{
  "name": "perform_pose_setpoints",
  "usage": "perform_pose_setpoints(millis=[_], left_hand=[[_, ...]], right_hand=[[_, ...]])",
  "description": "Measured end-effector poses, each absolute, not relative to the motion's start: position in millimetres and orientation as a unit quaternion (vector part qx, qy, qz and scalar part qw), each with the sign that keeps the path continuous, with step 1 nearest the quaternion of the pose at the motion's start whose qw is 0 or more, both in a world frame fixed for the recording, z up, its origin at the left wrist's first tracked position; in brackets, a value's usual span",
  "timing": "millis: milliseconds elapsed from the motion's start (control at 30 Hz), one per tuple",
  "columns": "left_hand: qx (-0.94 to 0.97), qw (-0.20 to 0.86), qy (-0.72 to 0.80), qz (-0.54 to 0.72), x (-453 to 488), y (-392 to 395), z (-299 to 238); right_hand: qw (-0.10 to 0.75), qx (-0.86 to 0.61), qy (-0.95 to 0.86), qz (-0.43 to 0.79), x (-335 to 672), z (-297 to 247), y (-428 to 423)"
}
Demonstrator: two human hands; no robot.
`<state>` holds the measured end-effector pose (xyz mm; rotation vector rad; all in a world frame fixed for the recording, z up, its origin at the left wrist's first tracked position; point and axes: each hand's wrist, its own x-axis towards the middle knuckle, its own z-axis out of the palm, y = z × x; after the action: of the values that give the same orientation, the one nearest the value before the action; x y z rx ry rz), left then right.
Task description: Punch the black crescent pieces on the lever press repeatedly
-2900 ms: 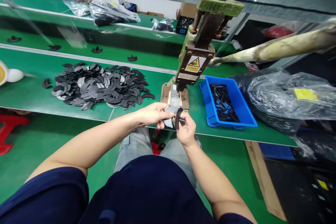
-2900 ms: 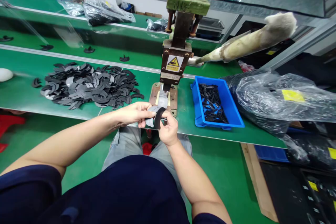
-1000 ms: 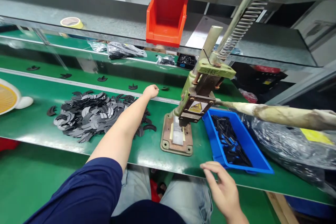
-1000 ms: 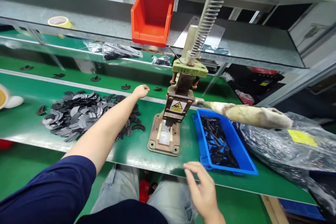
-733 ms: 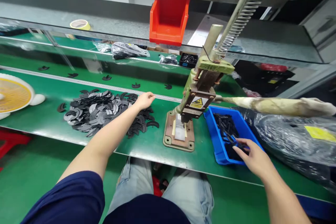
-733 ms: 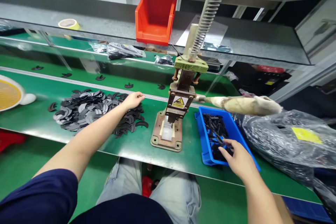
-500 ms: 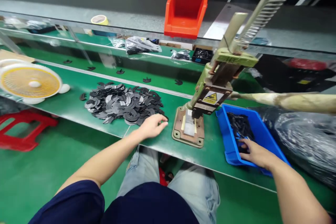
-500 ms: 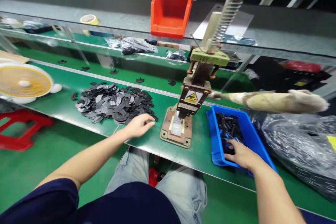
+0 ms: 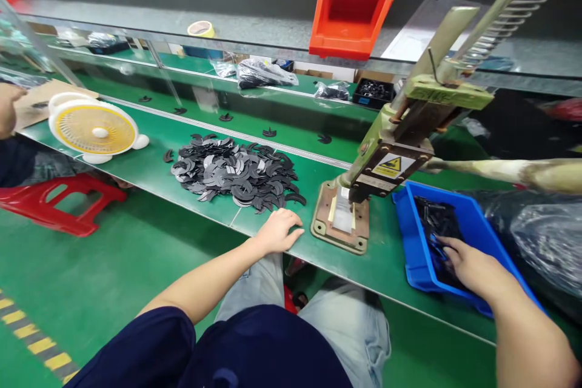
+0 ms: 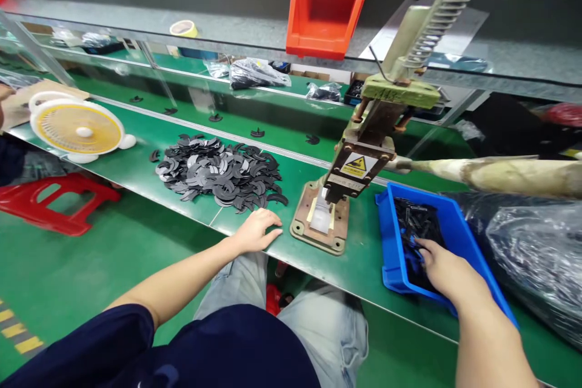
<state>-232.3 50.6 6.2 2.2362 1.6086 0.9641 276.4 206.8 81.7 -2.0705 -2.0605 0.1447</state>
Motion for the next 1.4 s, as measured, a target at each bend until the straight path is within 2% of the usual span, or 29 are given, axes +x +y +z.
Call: perform_pose_setpoints(millis=[133, 233, 300, 333, 400, 433, 567, 767, 1400], left_hand=[[0.761, 0.113, 0.546, 0.331, -230, 50, 6], [0.752, 0.121, 0.542, 0.355, -232, 48, 8], [0.742, 0.129, 0.527, 0.395, -230, 46, 13], [0.737, 0.131, 0.514, 0.418, -227, 44, 17], [0.735, 0.135, 0.481, 0.458, -217, 39, 30], [0.738, 0.140, 0.462, 0.472, -211, 37, 37], [0.749, 0.183, 0.389, 0.503, -183, 31, 66], [0.765, 0.208, 0.336, 0.508, -157, 27, 86], [0.757, 0.215, 0.363, 0.499, -160, 21, 72]], right_hand=[[0.084, -0.721, -0.671, 0.149, 289, 83, 203], [0.090, -0.739, -0.660, 0.100, 282, 97, 193], [0.155, -0.740, -0.655, 0.004, 263, 112, 172], [0.216, -0.718, -0.661, -0.030, 248, 119, 157], [0.361, -0.623, -0.693, -0.024, 211, 129, 123], [0.390, -0.567, -0.726, 0.009, 190, 129, 107], [0.402, -0.462, -0.783, 0.110, 114, 111, 62], [0.434, -0.353, -0.817, 0.141, 72, 90, 37], [0.428, -0.346, -0.817, 0.173, 69, 81, 38]])
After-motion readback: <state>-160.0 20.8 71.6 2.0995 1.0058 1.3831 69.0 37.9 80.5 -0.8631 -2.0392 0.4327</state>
